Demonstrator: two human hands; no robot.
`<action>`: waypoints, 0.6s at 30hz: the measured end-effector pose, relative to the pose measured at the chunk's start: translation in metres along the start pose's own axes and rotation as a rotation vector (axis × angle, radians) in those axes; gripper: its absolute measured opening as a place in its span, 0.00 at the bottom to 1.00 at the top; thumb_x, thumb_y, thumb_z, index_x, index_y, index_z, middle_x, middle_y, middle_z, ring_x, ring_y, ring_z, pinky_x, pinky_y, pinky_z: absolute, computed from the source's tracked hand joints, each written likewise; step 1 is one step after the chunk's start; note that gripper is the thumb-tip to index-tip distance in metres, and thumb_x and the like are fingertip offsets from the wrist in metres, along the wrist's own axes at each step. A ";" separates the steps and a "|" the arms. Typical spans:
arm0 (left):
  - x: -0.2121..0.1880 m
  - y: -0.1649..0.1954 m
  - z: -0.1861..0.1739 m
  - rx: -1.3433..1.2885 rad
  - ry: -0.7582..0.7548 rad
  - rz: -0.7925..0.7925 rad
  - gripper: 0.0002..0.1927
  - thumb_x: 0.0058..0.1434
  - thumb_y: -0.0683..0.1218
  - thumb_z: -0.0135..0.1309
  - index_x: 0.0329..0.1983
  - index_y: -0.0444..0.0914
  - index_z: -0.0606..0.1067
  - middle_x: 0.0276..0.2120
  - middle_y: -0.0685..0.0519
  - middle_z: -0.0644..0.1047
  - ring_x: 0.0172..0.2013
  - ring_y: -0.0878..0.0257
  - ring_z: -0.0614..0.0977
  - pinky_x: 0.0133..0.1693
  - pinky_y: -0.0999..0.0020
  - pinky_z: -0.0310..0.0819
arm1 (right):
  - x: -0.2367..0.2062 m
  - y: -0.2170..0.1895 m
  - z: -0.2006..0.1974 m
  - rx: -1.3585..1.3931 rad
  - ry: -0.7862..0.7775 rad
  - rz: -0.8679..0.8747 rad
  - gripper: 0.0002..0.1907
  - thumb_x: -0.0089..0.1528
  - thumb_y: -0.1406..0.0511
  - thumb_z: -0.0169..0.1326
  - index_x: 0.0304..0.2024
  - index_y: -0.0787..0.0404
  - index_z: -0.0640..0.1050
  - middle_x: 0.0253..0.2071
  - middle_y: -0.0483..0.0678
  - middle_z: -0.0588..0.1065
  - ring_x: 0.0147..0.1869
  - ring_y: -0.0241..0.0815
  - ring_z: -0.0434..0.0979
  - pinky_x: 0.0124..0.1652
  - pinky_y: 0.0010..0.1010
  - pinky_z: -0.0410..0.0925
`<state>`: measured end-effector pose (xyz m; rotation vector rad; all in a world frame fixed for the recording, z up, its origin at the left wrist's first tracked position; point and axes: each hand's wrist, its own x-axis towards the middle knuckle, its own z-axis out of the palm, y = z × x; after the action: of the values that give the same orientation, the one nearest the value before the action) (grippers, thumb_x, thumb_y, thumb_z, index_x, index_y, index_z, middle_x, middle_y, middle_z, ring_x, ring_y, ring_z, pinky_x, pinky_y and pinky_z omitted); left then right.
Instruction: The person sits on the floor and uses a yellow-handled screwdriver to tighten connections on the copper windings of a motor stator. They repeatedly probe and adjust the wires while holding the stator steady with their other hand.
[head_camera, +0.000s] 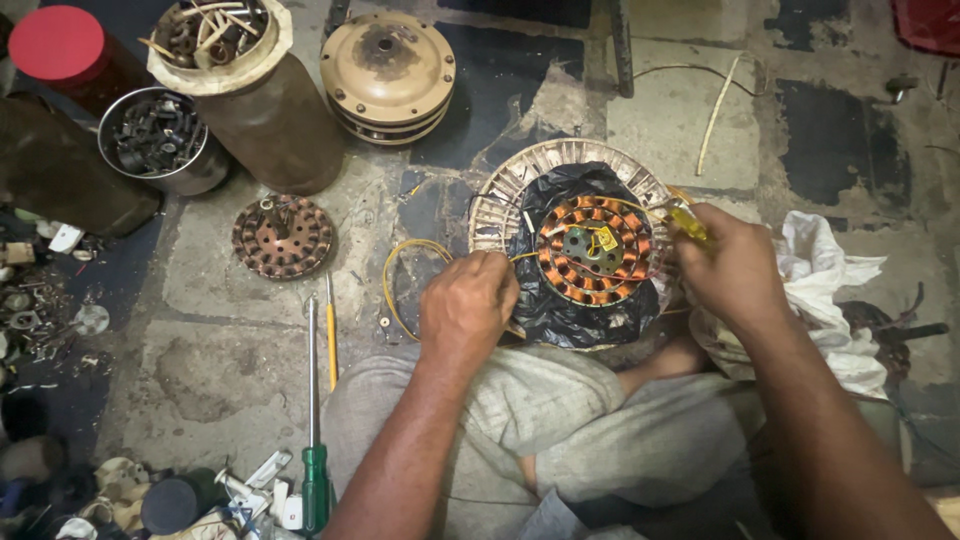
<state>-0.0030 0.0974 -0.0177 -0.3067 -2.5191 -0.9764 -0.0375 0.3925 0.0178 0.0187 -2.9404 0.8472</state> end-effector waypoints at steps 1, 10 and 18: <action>0.000 0.000 0.000 -0.001 0.001 0.004 0.08 0.55 0.40 0.60 0.28 0.38 0.72 0.26 0.49 0.77 0.30 0.52 0.81 0.33 0.53 0.77 | 0.000 -0.001 -0.001 0.046 -0.002 0.007 0.12 0.62 0.66 0.56 0.48 0.59 0.80 0.30 0.57 0.79 0.29 0.50 0.81 0.34 0.39 0.71; 0.000 0.001 -0.002 0.006 -0.005 -0.012 0.08 0.56 0.41 0.61 0.29 0.38 0.72 0.28 0.49 0.77 0.30 0.51 0.81 0.34 0.53 0.77 | 0.000 -0.009 0.000 -0.076 0.068 -0.059 0.12 0.65 0.64 0.59 0.49 0.63 0.81 0.28 0.61 0.77 0.30 0.55 0.80 0.33 0.42 0.70; 0.001 0.001 -0.001 -0.007 -0.009 -0.019 0.08 0.55 0.40 0.61 0.29 0.38 0.72 0.28 0.49 0.77 0.31 0.50 0.81 0.34 0.53 0.77 | 0.001 -0.005 0.001 -0.029 0.034 -0.025 0.15 0.61 0.66 0.57 0.50 0.64 0.81 0.29 0.61 0.78 0.30 0.53 0.81 0.34 0.40 0.71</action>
<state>-0.0031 0.0970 -0.0159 -0.2906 -2.5315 -0.9931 -0.0383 0.3874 0.0198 0.0385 -2.9139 0.7934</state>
